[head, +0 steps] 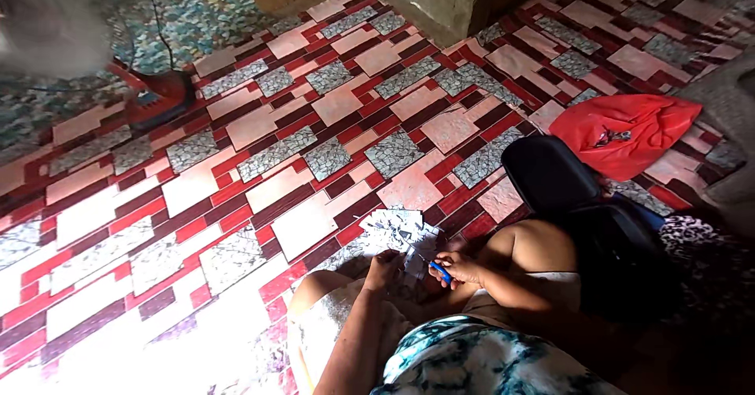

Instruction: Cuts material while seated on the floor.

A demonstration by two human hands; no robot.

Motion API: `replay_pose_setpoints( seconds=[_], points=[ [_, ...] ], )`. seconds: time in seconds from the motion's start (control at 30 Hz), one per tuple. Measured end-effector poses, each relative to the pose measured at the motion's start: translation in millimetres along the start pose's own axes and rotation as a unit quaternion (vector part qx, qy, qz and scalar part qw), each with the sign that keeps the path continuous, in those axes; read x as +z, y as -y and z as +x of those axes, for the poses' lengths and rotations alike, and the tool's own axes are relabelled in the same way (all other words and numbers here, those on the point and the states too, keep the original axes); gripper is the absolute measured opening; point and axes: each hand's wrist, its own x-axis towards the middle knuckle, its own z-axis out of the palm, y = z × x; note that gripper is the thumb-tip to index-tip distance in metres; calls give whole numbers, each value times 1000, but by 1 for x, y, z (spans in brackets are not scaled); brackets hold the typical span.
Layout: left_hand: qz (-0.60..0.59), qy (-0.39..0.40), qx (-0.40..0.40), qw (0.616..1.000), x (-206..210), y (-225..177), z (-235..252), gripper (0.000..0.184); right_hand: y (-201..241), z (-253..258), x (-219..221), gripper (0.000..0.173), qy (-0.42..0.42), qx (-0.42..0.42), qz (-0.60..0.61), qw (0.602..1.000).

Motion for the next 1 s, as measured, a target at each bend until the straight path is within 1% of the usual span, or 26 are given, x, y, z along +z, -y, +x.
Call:
replay_pose_setpoints(
  seconds=[0.23, 0.33, 0.4, 0.53, 0.63, 0.7, 0.8, 0.9, 1.0],
  points=[
    [31, 11, -1, 999, 0, 0, 1, 13, -1, 5, -1, 31, -2, -5, -19, 1000],
    [65, 22, -6, 998, 1, 0, 2, 15, -2, 7, 0, 30, -3, -17, -23, 1000],
    [96, 34, -12, 995, -1, 0, 3, 18, -2, 7, 1, 33, -7, -23, -27, 999],
    [92, 30, -18, 995, 0, 2, 5, 17, -5, 11, 0, 37, -19, -42, -46, 998],
    [89, 23, -21, 996, 1, 1, 4, 18, -2, 7, 0, 34, -34, -64, -78, 994],
    [80, 22, -25, 996, 1, 0, 4, 18, 0, 5, -1, 34, -40, -70, -77, 994],
    [65, 14, -30, 997, 1, 1, 4, 18, -1, 5, -4, 33, -47, -61, -47, 996],
    [47, 3, -30, 998, 2, 1, 4, 17, -2, 8, -4, 34, -35, -28, -11, 999],
    [41, 0, -31, 999, 2, 1, 3, 15, 0, 7, 0, 33, -19, -11, -15, 1000]
  ],
)
